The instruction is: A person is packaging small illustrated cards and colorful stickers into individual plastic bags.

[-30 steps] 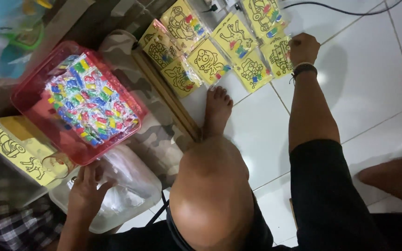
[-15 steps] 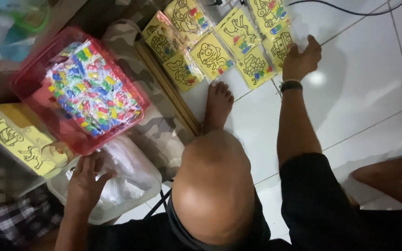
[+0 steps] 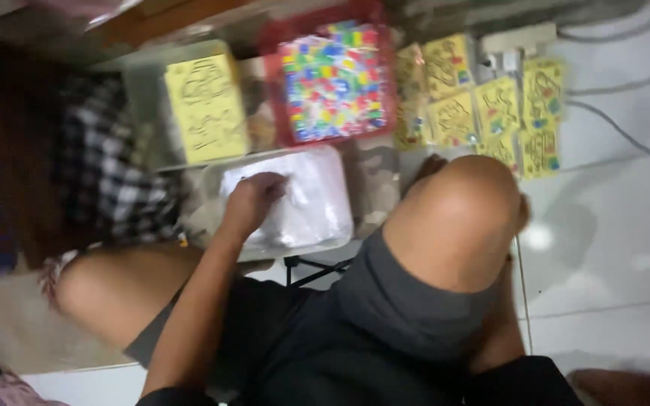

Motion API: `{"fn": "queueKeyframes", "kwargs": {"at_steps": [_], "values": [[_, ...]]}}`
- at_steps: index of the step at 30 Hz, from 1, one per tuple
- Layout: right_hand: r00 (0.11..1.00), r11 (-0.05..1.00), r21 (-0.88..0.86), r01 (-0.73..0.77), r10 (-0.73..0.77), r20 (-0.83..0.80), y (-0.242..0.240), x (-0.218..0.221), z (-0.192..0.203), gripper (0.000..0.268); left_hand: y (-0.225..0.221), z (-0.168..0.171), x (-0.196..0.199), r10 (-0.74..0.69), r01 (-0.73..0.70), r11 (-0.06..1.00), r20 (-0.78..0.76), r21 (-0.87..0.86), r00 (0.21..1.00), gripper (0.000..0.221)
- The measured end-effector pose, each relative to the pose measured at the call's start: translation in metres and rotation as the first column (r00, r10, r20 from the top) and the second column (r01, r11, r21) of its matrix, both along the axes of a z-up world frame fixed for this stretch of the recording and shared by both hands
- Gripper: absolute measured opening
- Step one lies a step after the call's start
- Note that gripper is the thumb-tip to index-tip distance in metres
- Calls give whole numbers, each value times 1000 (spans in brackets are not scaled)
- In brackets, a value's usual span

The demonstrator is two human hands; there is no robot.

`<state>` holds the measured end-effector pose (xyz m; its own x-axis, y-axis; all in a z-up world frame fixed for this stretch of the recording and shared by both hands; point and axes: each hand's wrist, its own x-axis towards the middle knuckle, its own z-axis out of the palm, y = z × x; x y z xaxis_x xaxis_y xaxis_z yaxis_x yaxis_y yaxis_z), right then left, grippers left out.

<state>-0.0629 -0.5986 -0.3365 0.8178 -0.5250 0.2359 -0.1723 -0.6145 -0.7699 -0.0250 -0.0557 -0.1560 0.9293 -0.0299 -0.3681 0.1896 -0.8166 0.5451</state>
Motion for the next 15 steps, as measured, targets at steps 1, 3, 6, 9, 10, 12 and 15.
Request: {"fn": "queueKeyframes", "kwargs": {"at_steps": [1,3,6,9,10,12,15], "values": [[999,1000,-5,-25,25,19,-6,22,21,21,4,8,-1,25,-25,1000,19,-5,999,28],[990,984,-127,-126,134,52,-27,57,71,34,4,19,-4,-45,43,999,83,20,996,18],[984,978,198,-61,26,177,23,118,209,11,13,8,-7,29,-32,997,40,75,999,19],[853,869,163,-468,395,342,106,136,337,12,9,41,-6,71,-75,997,110,33,991,20],[843,864,155,-480,406,353,134,138,363,12,11,55,-6,83,-87,996,123,30,989,20],[527,547,-3,-837,807,265,186,140,415,16,15,84,-4,122,-122,992,144,-4,982,24],[339,341,-144,-929,940,39,279,158,439,18,29,141,-3,93,-39,990,408,-139,908,28]]}}
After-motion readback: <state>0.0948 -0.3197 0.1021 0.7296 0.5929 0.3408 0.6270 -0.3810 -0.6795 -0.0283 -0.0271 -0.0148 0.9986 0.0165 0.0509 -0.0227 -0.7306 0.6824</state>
